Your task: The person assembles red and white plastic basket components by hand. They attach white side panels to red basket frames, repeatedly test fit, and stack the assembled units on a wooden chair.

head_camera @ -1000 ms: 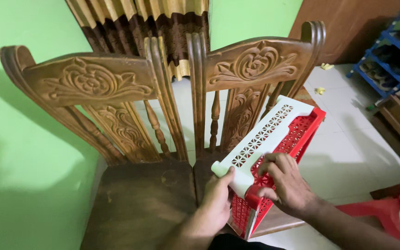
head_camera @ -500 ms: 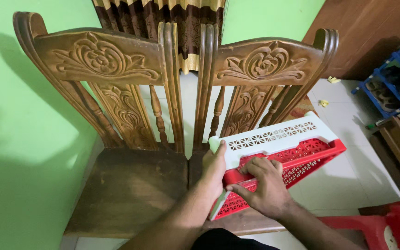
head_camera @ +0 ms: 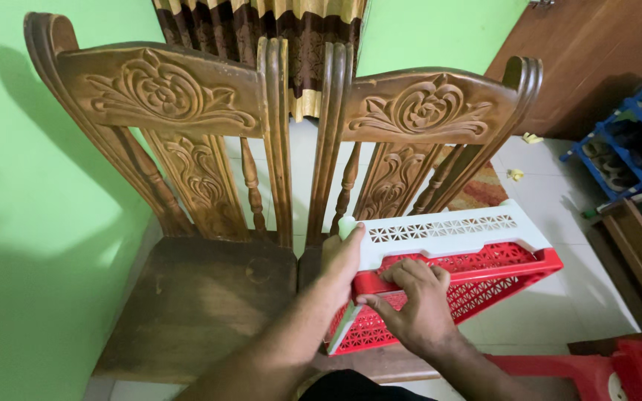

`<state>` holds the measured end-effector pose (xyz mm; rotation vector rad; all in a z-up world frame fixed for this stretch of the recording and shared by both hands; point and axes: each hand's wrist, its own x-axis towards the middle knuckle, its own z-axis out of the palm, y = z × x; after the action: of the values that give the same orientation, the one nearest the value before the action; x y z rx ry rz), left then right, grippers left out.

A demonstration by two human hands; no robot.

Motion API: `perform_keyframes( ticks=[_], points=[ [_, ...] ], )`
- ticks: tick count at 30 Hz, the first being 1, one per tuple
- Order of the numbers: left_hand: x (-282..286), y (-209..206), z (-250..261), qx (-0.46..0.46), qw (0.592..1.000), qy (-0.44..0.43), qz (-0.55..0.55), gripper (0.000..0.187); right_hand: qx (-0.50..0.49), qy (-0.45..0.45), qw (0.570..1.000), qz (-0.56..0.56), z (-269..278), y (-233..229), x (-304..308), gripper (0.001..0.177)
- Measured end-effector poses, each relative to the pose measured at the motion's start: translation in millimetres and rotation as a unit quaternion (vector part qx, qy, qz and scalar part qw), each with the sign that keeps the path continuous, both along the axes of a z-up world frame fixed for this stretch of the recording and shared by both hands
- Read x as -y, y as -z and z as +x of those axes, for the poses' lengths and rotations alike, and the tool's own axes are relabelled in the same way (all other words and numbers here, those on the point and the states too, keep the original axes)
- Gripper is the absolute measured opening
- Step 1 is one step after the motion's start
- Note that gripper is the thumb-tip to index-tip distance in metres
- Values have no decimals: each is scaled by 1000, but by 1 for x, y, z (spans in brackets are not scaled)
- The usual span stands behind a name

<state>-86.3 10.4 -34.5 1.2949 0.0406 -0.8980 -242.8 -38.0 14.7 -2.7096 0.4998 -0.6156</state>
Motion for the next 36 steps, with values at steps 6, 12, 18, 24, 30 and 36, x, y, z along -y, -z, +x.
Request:
perform_keyframes(
  ticks=[6,12,18,24,30,36],
  points=[
    [-1,0,8,-32,999,-2,4,41,17,10,999,-30,7,2,-7,49],
    [-4,14,-3,54,992,-18,-114,41,-53,-34,997,32,3,-5,14,50],
    [0,12,12,-42,997,-12,-57,42,15,-26,1000,-9,4,5,0,49],
    [-4,1,10,-26,999,-13,25,46,7,-34,999,2,8,4,4,50],
    [-14,4,-3,70,996,-2,-58,45,-48,-19,998,41,6,-1,10,50],
    [-27,-2,-5,35,986,65,-150,43,-64,-27,996,57,11,-8,10,53]
  ],
)
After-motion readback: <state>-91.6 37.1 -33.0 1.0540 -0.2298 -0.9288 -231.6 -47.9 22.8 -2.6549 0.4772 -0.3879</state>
